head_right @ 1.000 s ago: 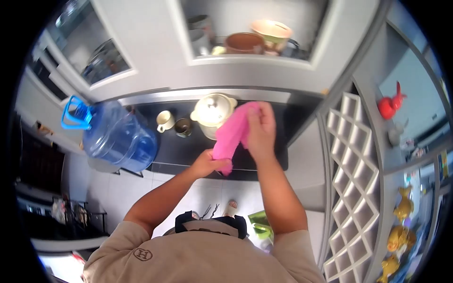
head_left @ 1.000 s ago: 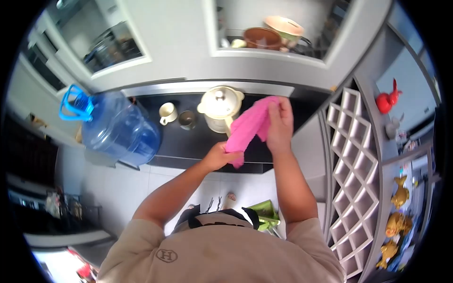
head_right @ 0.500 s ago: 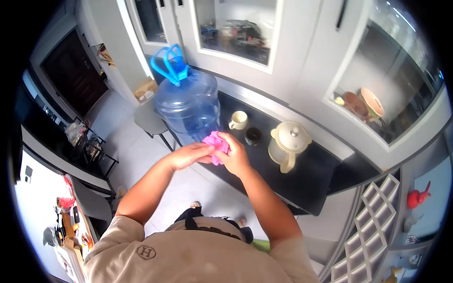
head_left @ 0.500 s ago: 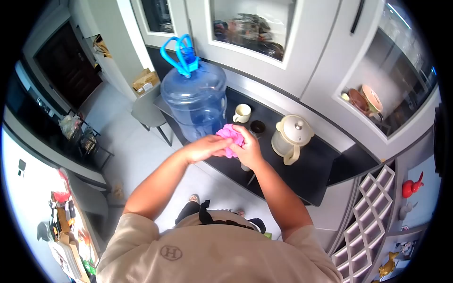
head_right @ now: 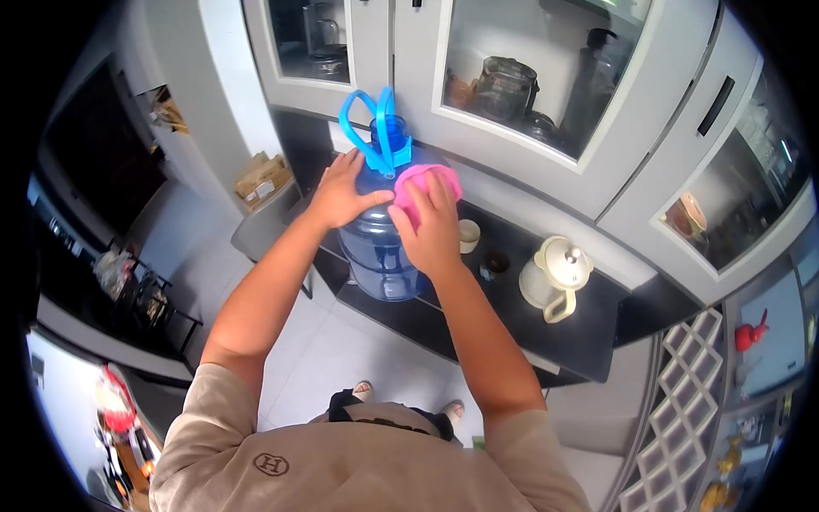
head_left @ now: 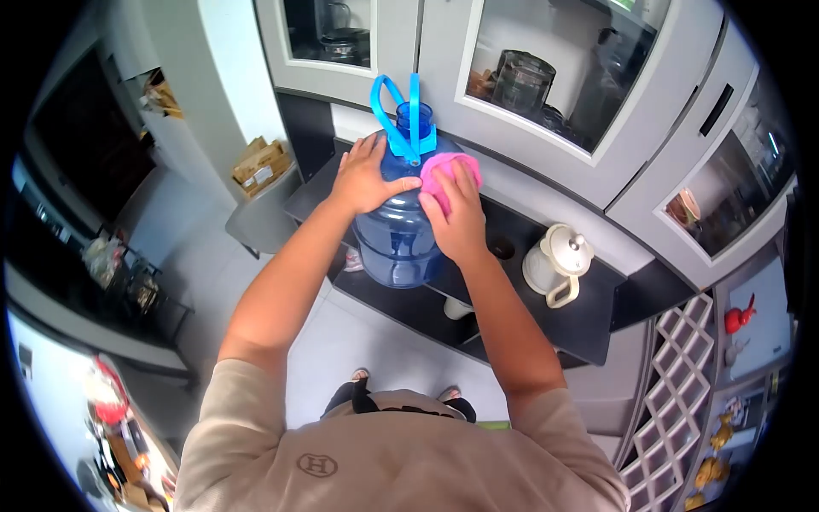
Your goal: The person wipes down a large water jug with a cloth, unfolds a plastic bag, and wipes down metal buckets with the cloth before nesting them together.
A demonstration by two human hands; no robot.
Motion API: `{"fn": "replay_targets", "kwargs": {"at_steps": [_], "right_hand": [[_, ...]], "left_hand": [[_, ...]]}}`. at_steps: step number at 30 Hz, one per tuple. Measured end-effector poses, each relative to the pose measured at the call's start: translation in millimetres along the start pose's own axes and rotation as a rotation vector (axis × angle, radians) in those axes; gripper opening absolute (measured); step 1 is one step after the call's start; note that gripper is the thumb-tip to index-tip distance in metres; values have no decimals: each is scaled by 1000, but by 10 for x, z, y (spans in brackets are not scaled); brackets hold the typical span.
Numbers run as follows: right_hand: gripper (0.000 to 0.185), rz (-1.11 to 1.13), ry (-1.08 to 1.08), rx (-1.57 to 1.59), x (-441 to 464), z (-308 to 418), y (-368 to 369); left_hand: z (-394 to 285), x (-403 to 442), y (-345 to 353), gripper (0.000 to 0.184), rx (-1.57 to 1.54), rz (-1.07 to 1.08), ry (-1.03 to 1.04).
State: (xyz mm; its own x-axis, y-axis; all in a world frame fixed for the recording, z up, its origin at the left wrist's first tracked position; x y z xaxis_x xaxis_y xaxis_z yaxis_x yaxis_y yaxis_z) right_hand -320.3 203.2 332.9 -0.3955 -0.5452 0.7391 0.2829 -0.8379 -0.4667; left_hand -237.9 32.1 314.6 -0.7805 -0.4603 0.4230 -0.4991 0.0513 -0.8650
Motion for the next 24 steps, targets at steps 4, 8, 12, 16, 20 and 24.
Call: {"fn": "replay_targets", "kwargs": {"at_steps": [4, 8, 12, 16, 20, 24], "right_hand": [[38, 90, -7, 90, -157, 87, 26], [35, -50, 132, -47, 66, -99, 82], [30, -39, 619, 37, 426, -691, 97], [27, -60, 452, 9, 400, -457, 96], [37, -37, -69, -77, -104, 353, 52], [39, -35, 158, 86, -36, -85, -10]], "left_hand": [[-7, -28, 50, 120, 29, 15, 102], [-113, -6, -72, 112, 10, 7, 120], [-71, 6, -75, 106, 60, 29, 79], [-41, -24, -71, 108, 60, 45, 78], [-44, -12, -63, 118, 36, 118, 129], [-70, 3, -62, 116, 5, 125, 125]]}}
Point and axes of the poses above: each hand's wrist, its own x-axis towards the middle knuckle, its own y-axis out of the palm, z = x × y, the point moved 10 cm from there along x, towards the middle knuckle, and after that the axes turned 11 degrees about y, right-handed, at the moved point
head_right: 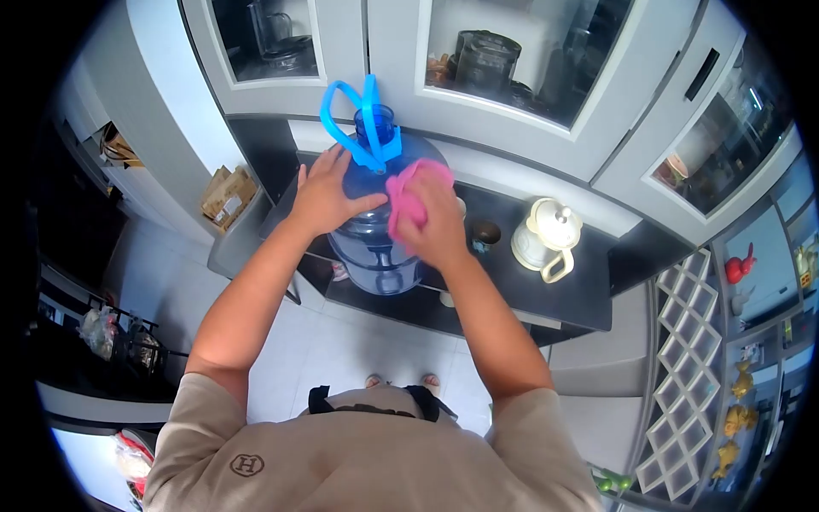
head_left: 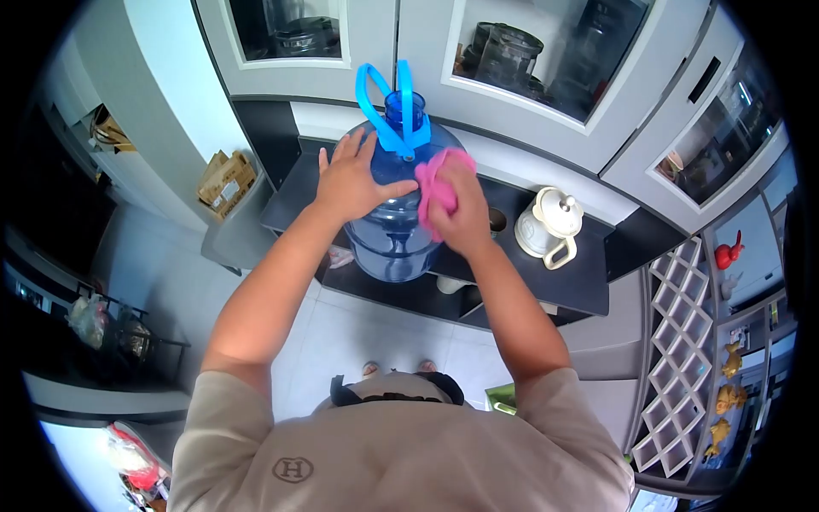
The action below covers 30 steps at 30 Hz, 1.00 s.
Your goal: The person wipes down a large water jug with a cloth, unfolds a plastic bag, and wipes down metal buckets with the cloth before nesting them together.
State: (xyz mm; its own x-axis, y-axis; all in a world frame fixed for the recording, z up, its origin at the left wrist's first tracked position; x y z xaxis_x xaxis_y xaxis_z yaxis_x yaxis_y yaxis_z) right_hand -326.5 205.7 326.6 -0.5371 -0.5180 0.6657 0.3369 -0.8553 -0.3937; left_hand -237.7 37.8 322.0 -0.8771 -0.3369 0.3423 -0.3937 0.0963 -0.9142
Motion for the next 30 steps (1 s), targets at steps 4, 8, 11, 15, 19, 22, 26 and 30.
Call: {"fn": "replay_targets", "kwargs": {"at_steps": [4, 8, 11, 15, 19, 22, 26, 30], "right_hand": [[41, 69, 630, 234, 448, -826, 49], [44, 74, 168, 11, 346, -419, 105], [48, 137, -301, -96, -100, 496, 145], [48, 230, -305, -28, 67, 300, 129], [44, 142, 91, -82, 419, -182, 62], [42, 193, -286, -128, 141, 235, 68], [44, 357, -508, -88, -81, 572, 173], [45, 408, -505, -173, -37, 854, 530]], "left_hand": [[-12, 10, -16, 115, 13, -2, -14], [9, -39, -39, 116, 8, 55, -3], [39, -40, 18, 120, 12, 74, 21], [90, 9, 49, 122, 18, 51, 28], [58, -36, 8, 123, 20, 47, 27], [46, -122, -27, 124, -15, 35, 62], [75, -133, 6, 97, -29, -47, 103], [172, -70, 106, 81, -212, -14, 79]]}}
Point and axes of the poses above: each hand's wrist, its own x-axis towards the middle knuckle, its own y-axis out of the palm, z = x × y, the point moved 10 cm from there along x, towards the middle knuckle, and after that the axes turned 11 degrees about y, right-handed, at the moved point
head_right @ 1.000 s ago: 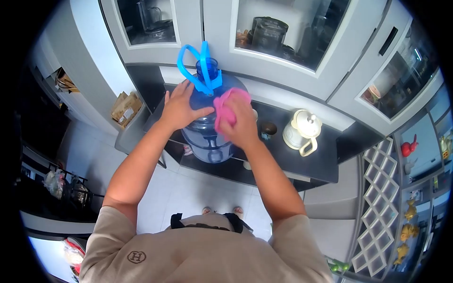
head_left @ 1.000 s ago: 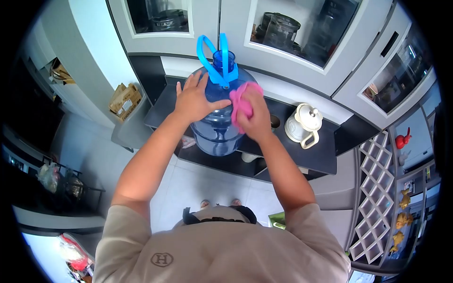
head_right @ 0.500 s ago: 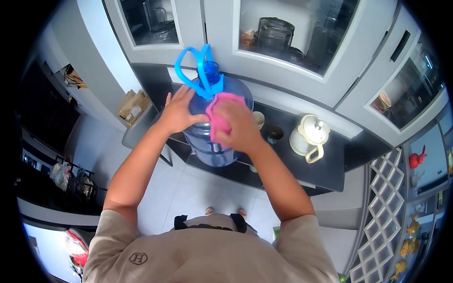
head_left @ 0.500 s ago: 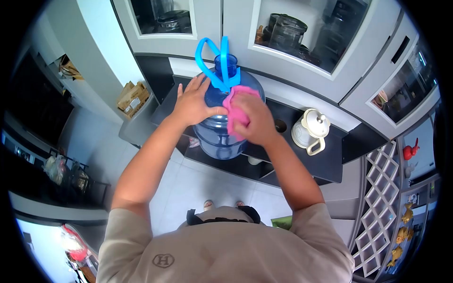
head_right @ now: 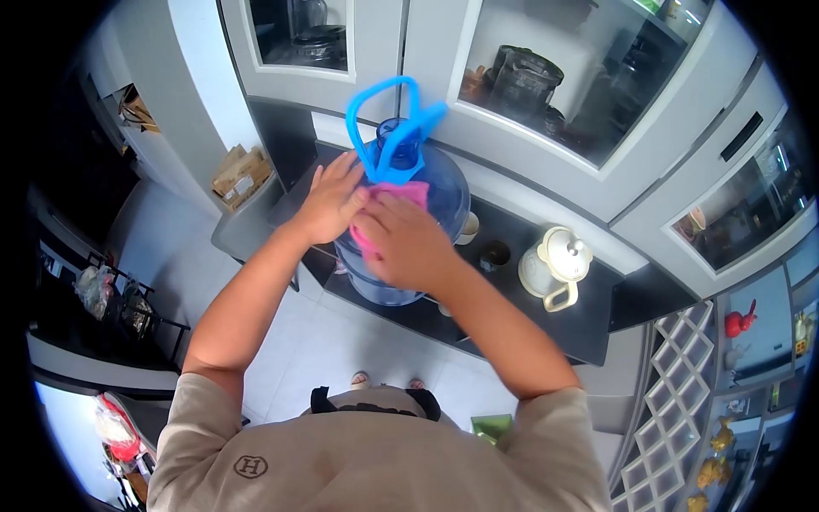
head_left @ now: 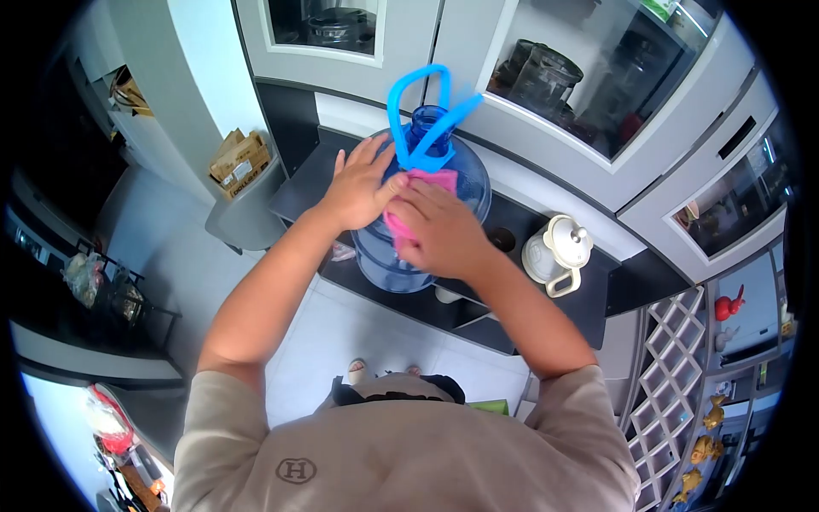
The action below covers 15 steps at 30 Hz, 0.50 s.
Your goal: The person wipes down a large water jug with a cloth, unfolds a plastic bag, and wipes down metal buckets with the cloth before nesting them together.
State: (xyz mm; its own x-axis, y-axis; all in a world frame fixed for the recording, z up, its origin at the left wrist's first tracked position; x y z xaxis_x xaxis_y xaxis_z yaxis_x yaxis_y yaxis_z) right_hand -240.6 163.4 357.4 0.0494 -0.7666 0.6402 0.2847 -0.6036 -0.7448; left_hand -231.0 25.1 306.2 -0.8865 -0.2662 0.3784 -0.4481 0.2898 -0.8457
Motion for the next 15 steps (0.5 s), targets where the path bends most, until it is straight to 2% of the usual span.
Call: {"fn": "replay_targets", "kwargs": {"at_steps": [3, 6, 9, 11, 14, 15], "right_hand": [[44, -17, 60, 11, 77, 77, 94], [43, 141, -24, 106, -181, 28, 65], [43, 29, 27, 135, -426, -360, -212], [43, -154, 473, 55, -551, -1045, -339], [46, -242, 762, 372, -430, -1496, -297], [46, -237, 756, 331, -349, -1448, -304]], "left_hand": [[121, 15, 17, 80, -185, 41, -28], [100, 6, -13, 84, -191, 92, -55], [67, 62, 24, 83, -99, 84, -20], [37, 95, 20, 84, -59, 55, 1], [-21, 115, -7, 94, 57, 78, -11], [-36, 126, 2, 106, 105, 63, -32]]}}
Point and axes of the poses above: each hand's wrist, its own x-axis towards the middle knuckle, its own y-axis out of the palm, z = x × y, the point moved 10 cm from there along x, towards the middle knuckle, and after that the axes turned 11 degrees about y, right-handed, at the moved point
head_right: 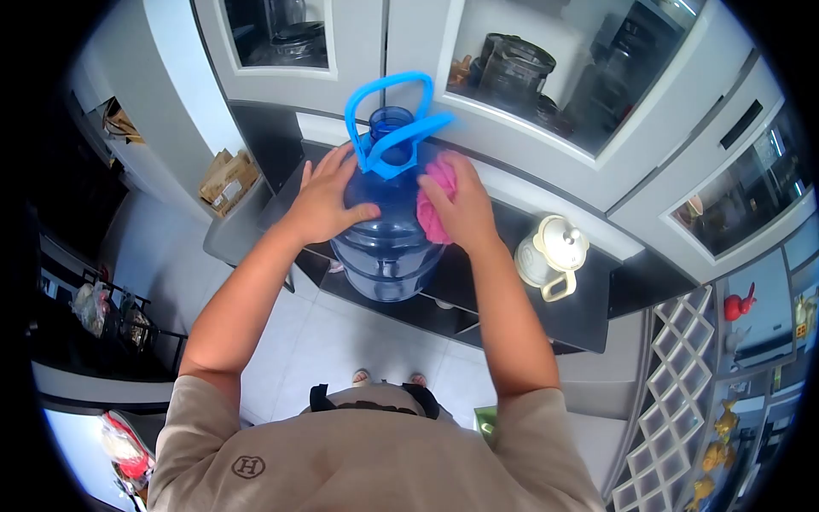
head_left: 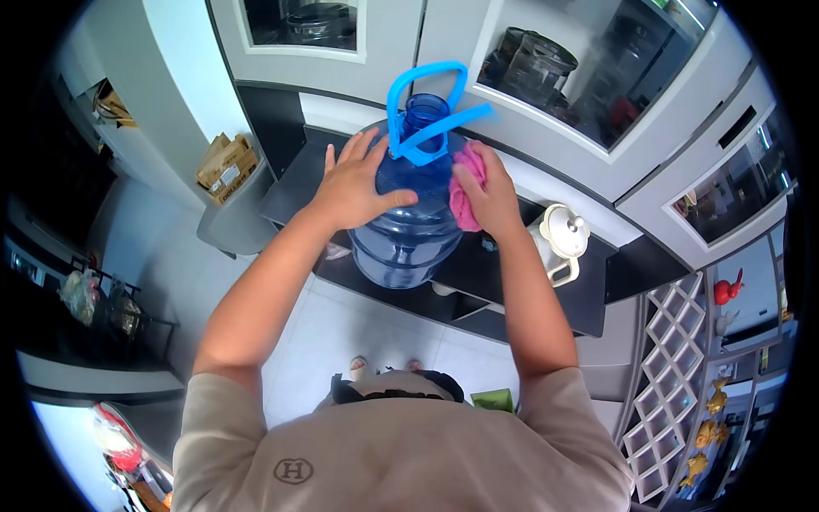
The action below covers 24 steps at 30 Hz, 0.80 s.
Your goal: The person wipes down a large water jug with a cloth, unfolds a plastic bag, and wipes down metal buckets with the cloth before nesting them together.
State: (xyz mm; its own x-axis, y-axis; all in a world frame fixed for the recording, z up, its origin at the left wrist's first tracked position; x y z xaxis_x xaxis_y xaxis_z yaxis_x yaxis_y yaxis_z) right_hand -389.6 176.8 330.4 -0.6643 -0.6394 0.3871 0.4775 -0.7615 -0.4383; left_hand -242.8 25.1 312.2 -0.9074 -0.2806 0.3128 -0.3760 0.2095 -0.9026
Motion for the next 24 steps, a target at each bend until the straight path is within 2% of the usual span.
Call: {"fn": "replay_targets", "kwargs": {"at_steps": [2, 5, 8, 11, 14, 17, 18, 22, 24], "right_hand": [[48, -10, -14, -74, -14, 187, 93], [49, -27, -576, -426, -746, 597, 330], [52, 74, -640, -332, -856, 561, 265], [53, -15, -358, -167, -361, 162, 123], [48, 161, 82, 325, 215, -448, 160], [45, 252, 126, 459, 219, -471, 168], [42, 205, 151, 516, 204, -560, 174], [40, -250, -64, 245, -353, -214, -24], [41, -349, -173, 53, -699, 98, -78]], "left_hand": [[-34, -2, -29, 109, 12, 23, -9], [-45, 19, -88, 111, -1, 32, 21], [-32, 15, -81, 110, -6, 20, 61], [-14, 70, -55, 109, 16, 38, 74], [-38, 45, -74, 108, -1, 41, 94], [-85, 6, -109, 98, -28, 26, 122], [-85, 5, -86, 100, -40, 47, 149], [96, 83, -62, 105, 1, 186, 290], [235, 96, -93, 111, 82, 226, 316]]}}
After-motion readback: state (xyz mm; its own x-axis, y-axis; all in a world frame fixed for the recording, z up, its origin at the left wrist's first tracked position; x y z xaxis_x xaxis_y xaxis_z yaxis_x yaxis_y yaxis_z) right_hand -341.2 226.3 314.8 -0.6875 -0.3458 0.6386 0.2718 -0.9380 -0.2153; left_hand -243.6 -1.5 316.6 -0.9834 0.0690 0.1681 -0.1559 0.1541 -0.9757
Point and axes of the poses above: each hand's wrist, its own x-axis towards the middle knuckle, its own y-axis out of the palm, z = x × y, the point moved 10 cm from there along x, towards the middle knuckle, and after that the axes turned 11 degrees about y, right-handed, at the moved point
